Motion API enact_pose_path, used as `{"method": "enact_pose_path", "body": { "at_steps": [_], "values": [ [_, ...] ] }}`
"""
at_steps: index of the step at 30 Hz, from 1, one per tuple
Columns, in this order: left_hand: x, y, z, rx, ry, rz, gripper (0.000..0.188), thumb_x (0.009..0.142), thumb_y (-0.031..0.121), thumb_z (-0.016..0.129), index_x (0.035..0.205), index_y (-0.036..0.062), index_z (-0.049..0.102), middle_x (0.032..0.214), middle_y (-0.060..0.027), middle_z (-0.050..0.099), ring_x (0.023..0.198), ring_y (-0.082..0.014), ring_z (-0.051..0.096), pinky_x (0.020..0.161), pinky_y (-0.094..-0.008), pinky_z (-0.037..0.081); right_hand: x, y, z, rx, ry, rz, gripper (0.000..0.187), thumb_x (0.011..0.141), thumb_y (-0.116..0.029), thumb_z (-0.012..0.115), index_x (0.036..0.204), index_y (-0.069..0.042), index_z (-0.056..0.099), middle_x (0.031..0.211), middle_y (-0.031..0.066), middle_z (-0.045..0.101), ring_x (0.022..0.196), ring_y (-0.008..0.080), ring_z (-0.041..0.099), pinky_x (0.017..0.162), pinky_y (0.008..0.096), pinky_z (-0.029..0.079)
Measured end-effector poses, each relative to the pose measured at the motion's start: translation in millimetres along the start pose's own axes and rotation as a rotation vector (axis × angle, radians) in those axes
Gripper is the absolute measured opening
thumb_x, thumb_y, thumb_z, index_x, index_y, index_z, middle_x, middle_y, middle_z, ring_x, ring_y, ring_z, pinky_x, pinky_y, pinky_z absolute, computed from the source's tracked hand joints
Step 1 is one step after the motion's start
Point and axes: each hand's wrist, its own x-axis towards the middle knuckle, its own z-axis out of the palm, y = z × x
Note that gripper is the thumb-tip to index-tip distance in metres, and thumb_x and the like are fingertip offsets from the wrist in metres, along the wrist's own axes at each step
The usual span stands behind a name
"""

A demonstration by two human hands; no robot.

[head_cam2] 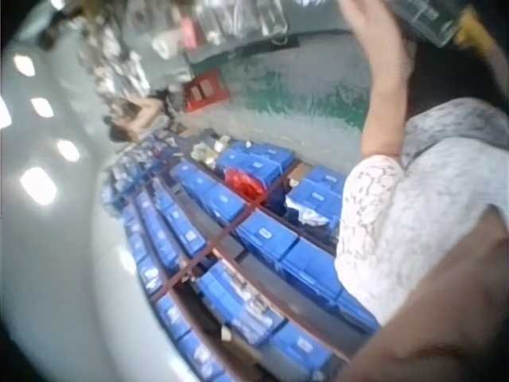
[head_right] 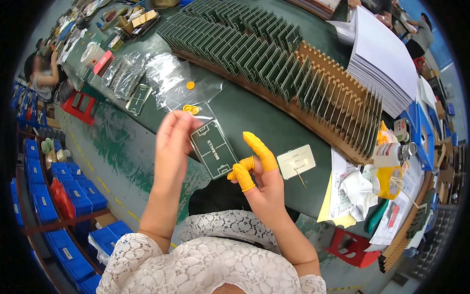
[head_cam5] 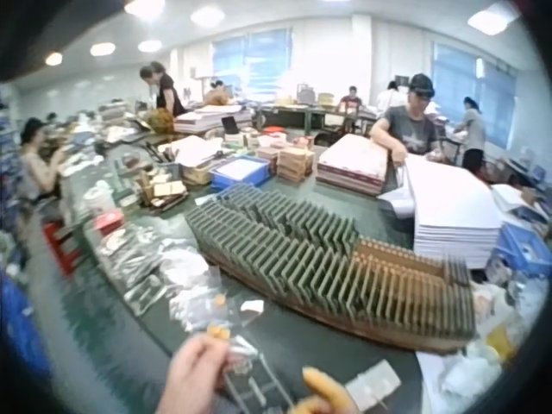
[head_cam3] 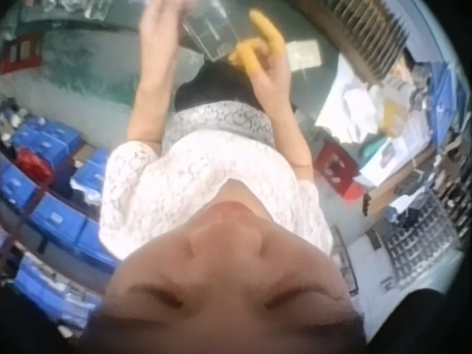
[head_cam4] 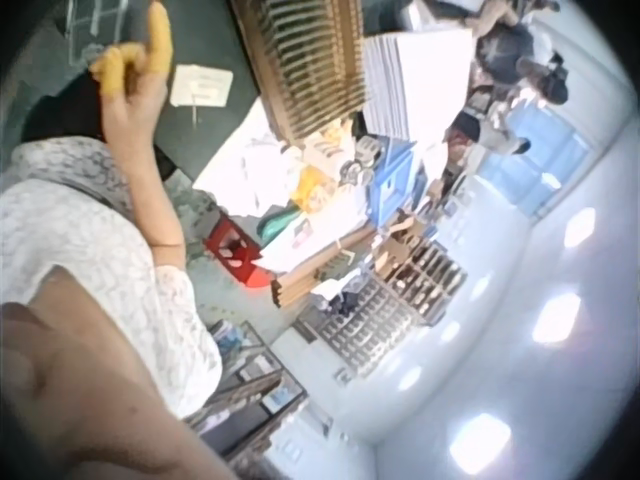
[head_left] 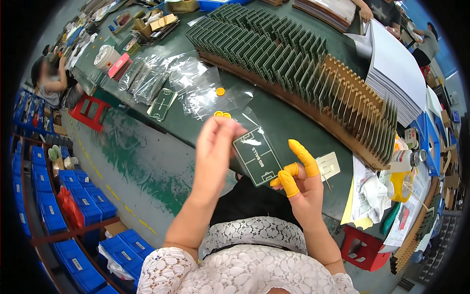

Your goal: The person applies glue to a small rectangular card using a bottle and a wooden stick. They then place a transparent plastic sheet onto the glued surface and press it down. The person repeats this process with another card, applying glue and smoothing the plastic sheet with the stick.

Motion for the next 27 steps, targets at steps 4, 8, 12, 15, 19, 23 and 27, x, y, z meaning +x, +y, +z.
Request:
{"method": "enact_pose_path", "body": {
  "at_steps": [4,8,12,15,19,23,27],
  "values": [
    [65,15,-43,0.416,0.230,0.376,0.020,0.104,0.022,0.058,0.101,0.0037,0.066,0.090,-0.0024,0.067,0.072,-0.0087,0.062,0.064,-0.0229,0.048,-12,-4,-14,0.017,-0.016,-0.089,0.057,0.100,0.002,0.057,0.153,0.001,0.035,0.098,0.0082,0.063,0.084,0.0126,0.062,0.082,0.0270,0.052],
    [97,28,-85,1.384,0.425,0.981,0.028,0.102,0.022,0.060,0.115,-0.0026,0.067,0.090,-0.0042,0.067,0.078,-0.0125,0.062,0.073,-0.0274,0.050,-21,-11,-27,0.066,0.010,-0.130,0.055,0.099,0.003,0.057,0.151,0.002,0.037,0.105,0.0102,0.063,0.085,0.0127,0.062,0.083,0.0284,0.053],
    [47,34,-34,0.782,0.135,0.527,0.027,0.102,0.020,0.061,0.118,-0.0012,0.066,0.101,-0.0052,0.068,0.085,-0.0131,0.065,0.073,-0.0288,0.052,-29,-14,-43,0.116,0.049,-0.150,0.054,0.099,0.004,0.057,0.149,0.002,0.038,0.115,0.0115,0.062,0.087,0.0128,0.062,0.084,0.0289,0.054],
    [8,32,4,0.333,-0.466,-0.010,0.025,0.099,0.014,0.066,0.119,0.0001,0.063,0.098,-0.0045,0.069,0.083,-0.0091,0.064,0.067,-0.0241,0.053,-37,-12,-52,0.104,0.058,-0.163,0.053,0.099,0.004,0.056,0.149,0.002,0.039,0.128,0.0132,0.059,0.089,0.0138,0.062,0.085,0.0305,0.055],
    [-28,21,36,0.169,-0.512,-0.218,0.023,0.090,0.002,0.075,0.109,-0.0001,0.064,0.092,-0.0016,0.069,0.074,-0.0065,0.063,0.063,-0.0213,0.052,-45,-9,-59,-0.041,0.079,-0.157,0.048,0.099,0.003,0.057,0.146,0.002,0.044,0.130,0.0143,0.063,0.093,0.0155,0.065,0.089,0.0325,0.055],
    [-43,22,48,0.541,-0.522,0.282,0.015,0.081,-0.007,0.077,0.089,0.0003,0.067,0.088,-0.0071,0.070,0.072,-0.0116,0.062,0.062,-0.0254,0.049,-46,-8,-69,-0.300,0.094,-0.061,0.043,0.098,0.002,0.060,0.141,-0.001,0.052,0.114,0.0130,0.070,0.098,0.0178,0.069,0.091,0.0322,0.054],
    [-56,26,59,0.618,-0.533,0.468,0.018,0.077,-0.009,0.077,0.089,0.0004,0.069,0.084,-0.0092,0.070,0.071,-0.0148,0.064,0.063,-0.0255,0.050,-43,-12,-68,-0.397,0.098,-0.050,0.043,0.097,0.003,0.061,0.139,-0.003,0.056,0.108,0.0120,0.072,0.099,0.0192,0.070,0.091,0.0312,0.054]
  ]
}}
